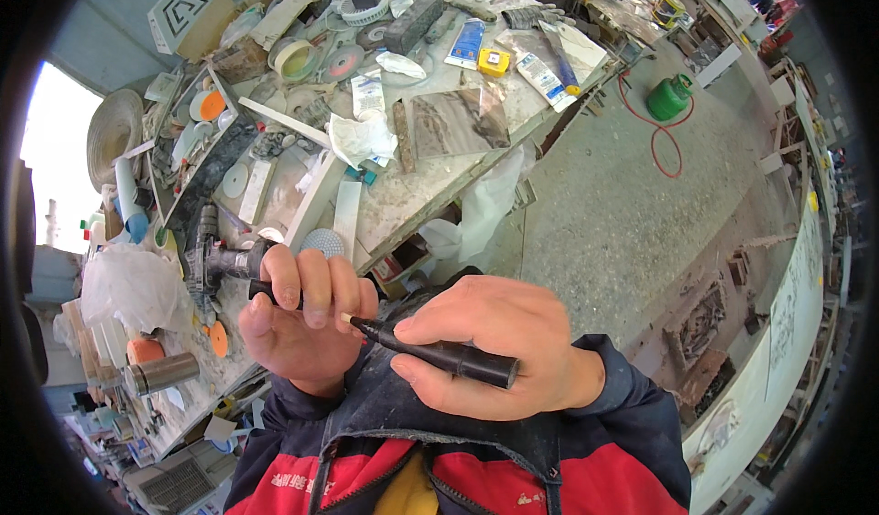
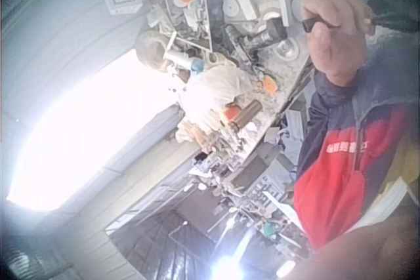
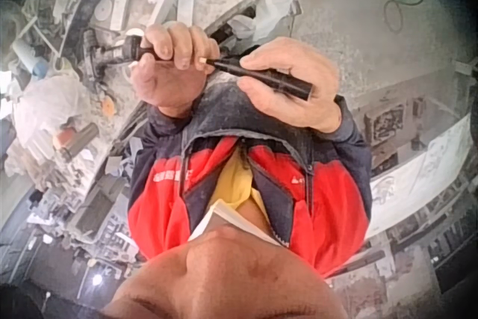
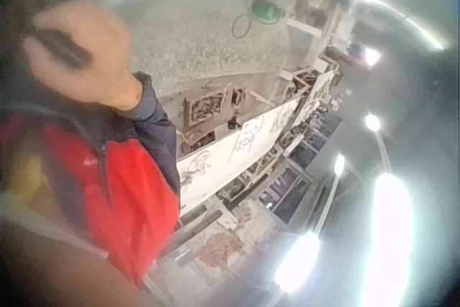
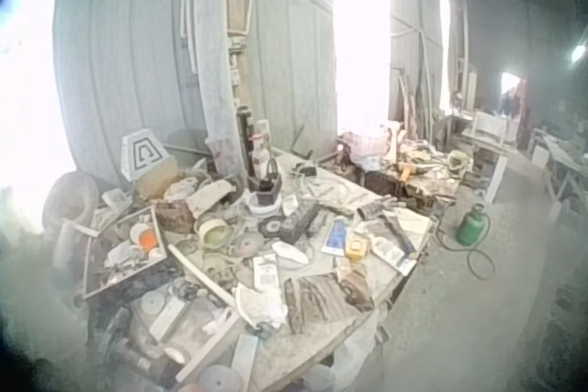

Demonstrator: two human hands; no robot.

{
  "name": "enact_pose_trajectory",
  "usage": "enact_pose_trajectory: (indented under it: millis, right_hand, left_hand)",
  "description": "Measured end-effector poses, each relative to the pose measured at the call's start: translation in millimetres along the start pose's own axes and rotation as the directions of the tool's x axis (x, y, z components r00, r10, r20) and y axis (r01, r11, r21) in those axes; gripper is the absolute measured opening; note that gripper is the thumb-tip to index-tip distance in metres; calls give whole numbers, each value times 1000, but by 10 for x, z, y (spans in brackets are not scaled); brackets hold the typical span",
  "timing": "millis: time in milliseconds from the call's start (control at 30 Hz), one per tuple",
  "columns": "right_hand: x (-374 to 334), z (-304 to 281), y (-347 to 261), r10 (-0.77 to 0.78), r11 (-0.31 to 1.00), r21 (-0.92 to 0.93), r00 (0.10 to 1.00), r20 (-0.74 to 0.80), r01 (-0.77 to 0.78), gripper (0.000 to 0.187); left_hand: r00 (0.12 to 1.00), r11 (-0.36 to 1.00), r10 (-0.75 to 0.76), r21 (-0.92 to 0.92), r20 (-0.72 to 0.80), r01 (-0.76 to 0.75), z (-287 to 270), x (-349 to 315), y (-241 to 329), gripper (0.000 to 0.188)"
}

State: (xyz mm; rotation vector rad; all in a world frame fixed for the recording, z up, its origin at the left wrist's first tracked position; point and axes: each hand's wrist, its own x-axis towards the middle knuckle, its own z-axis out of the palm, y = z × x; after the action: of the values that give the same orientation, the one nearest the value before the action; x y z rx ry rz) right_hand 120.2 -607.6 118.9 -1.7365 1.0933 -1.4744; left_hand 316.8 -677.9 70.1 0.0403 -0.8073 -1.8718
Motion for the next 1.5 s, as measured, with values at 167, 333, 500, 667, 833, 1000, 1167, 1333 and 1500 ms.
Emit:
enact_pose_trajectory:
  millis: [167, 333, 500, 667, 833, 1000, 1167, 1333, 1500]
  right_hand:
    - [-1, -15, -9, -17, 1000, -23, 1000, -5, 17, 27]
    - [13, -18, -23, -9, 1000, -19, 1000, 4, 9, 27]
    - [20, -39, -24, 16, 1000, -27, 1000, 11, -15, 27]
    - [-1, -37, 11, 26, 1000, 1, 1000, -14, -26, 27]
    - [-14, 22, 79, -17, 999, 42, 999, -51, 19, 29]
    - [-31, 17, 83, 3, 996, 92, 998, -61, 3, 30]
    - [-24, 53, 129, -3, 998, 64, 999, -44, 6, 29]
    - [-23, 63, 129, 12, 996, 84, 998, -59, -7, 30]
    - [-4, 43, 119, 32, 995, 100, 998, -46, -27, 30]
  left_hand:
    - [1000, 1000, 2, 7, -3, -2, -1, -2, -3, 27]
    - [1000, 1000, -1, -12, -3, 1, -4, 0, -9, 26]
    - [1000, 1000, 1, -22, 6, 0, -13, 16, -35, 26]
    - [999, 987, -29, -158, -23, 25, -42, 39, -25, 26]
    - [997, 946, -70, -318, -25, 59, -80, 76, -38, 27]
    - [996, 920, -84, -385, -31, 65, -100, 86, -32, 28]
    - [995, 913, -99, -400, -21, 82, -126, 97, -15, 28]
    - [995, 903, -100, -421, -19, 83, -143, 105, -8, 28]
    - [996, 912, -92, -403, -18, 77, -153, 117, 16, 27]
